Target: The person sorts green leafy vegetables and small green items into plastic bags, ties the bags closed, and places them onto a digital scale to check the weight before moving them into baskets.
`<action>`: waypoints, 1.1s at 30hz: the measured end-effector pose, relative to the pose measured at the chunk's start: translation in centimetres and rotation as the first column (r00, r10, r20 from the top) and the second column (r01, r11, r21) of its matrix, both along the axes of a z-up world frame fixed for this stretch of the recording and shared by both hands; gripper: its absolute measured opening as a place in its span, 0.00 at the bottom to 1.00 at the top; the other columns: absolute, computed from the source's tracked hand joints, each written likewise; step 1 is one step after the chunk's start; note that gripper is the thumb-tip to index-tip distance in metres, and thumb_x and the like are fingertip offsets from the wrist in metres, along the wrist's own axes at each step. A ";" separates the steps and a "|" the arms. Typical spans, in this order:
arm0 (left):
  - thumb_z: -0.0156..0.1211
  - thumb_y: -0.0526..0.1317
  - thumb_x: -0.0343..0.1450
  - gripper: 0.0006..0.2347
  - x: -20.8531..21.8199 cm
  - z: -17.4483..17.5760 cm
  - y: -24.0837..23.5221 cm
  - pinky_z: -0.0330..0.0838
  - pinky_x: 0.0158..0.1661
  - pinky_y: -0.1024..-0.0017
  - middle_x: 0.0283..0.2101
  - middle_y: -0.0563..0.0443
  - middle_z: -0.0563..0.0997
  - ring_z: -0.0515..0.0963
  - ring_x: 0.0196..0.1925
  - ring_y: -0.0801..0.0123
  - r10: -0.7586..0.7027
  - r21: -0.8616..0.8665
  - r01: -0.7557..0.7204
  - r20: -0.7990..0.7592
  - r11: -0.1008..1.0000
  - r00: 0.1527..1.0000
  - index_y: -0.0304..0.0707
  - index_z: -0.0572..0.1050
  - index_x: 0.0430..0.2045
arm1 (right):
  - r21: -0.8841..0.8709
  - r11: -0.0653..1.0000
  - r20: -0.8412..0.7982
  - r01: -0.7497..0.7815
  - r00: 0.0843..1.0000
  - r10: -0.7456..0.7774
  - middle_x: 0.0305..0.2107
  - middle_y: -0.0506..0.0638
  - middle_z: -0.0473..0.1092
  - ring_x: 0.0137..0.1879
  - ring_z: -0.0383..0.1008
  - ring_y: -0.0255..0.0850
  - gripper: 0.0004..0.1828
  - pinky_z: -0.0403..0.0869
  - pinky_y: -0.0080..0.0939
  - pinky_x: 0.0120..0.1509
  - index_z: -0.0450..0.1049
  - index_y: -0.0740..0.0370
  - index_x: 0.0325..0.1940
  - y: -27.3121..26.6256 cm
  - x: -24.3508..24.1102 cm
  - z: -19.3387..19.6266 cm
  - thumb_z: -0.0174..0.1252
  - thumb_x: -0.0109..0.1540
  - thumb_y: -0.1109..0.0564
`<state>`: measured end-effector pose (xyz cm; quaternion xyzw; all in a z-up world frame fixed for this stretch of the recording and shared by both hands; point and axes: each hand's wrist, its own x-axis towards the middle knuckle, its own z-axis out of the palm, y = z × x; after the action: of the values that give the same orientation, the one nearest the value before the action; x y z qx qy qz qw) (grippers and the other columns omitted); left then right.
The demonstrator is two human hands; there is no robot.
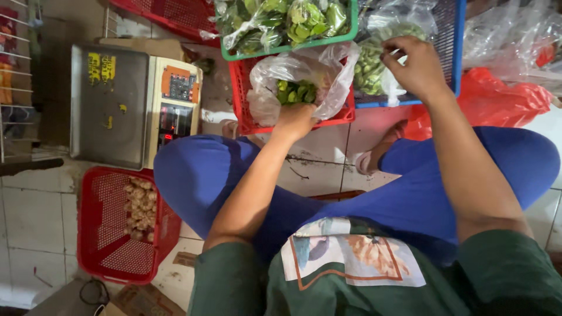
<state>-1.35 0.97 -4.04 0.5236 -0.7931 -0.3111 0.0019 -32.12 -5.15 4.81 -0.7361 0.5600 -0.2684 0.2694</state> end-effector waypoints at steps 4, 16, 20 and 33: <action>0.54 0.33 0.70 0.08 2.3 0.5 -0.7 0.74 0.47 0.52 0.43 0.39 0.83 0.82 0.47 0.47 0.163 -0.151 -0.167 -0.036 0.974 0.986 0.39 0.78 0.39 | 0.131 0.991 -0.041 -0.033 0.998 0.038 0.47 0.59 0.76 0.43 0.79 0.51 0.18 0.75 0.48 0.50 0.78 0.62 0.57 0.2 3.1 0.2 0.62 0.66 0.52; 0.56 0.27 0.72 0.07 14.5 16.7 0.8 0.77 0.42 0.69 0.38 0.45 0.83 0.82 0.39 0.68 0.415 -0.263 -0.818 -0.758 0.512 0.504 0.26 0.76 0.43 | 0.103 0.986 -0.250 -0.130 0.956 0.152 0.44 0.59 0.77 0.45 0.79 0.54 0.17 0.75 0.52 0.52 0.80 0.59 0.54 0.2 6.9 -0.2 0.62 0.64 0.50; 0.50 0.25 0.75 0.09 15.4 19.3 2.4 0.76 0.42 0.73 0.41 0.47 0.83 0.81 0.39 0.73 0.274 -0.200 -0.900 -0.907 0.388 0.319 0.26 0.75 0.46 | 0.101 0.979 -0.250 -0.176 0.948 0.196 0.46 0.58 0.77 0.45 0.79 0.54 0.15 0.75 0.53 0.51 0.80 0.59 0.53 0.5 7.9 0.1 0.60 0.65 0.51; 0.51 0.24 0.72 0.12 11.8 17.0 2.9 0.71 0.37 0.80 0.40 0.50 0.80 0.76 0.37 0.76 0.296 -0.140 -0.845 -0.897 0.515 0.329 0.28 0.75 0.49 | 0.131 0.975 -0.264 -0.180 0.942 0.209 0.42 0.60 0.77 0.44 0.78 0.55 0.16 0.75 0.53 0.50 0.81 0.58 0.54 -0.1 7.1 1.1 0.62 0.64 0.51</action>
<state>10.42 3.88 12.91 0.5581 -0.4950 -0.2136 0.6308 -25.02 -5.29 5.94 -0.8028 0.5298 -0.1054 0.2525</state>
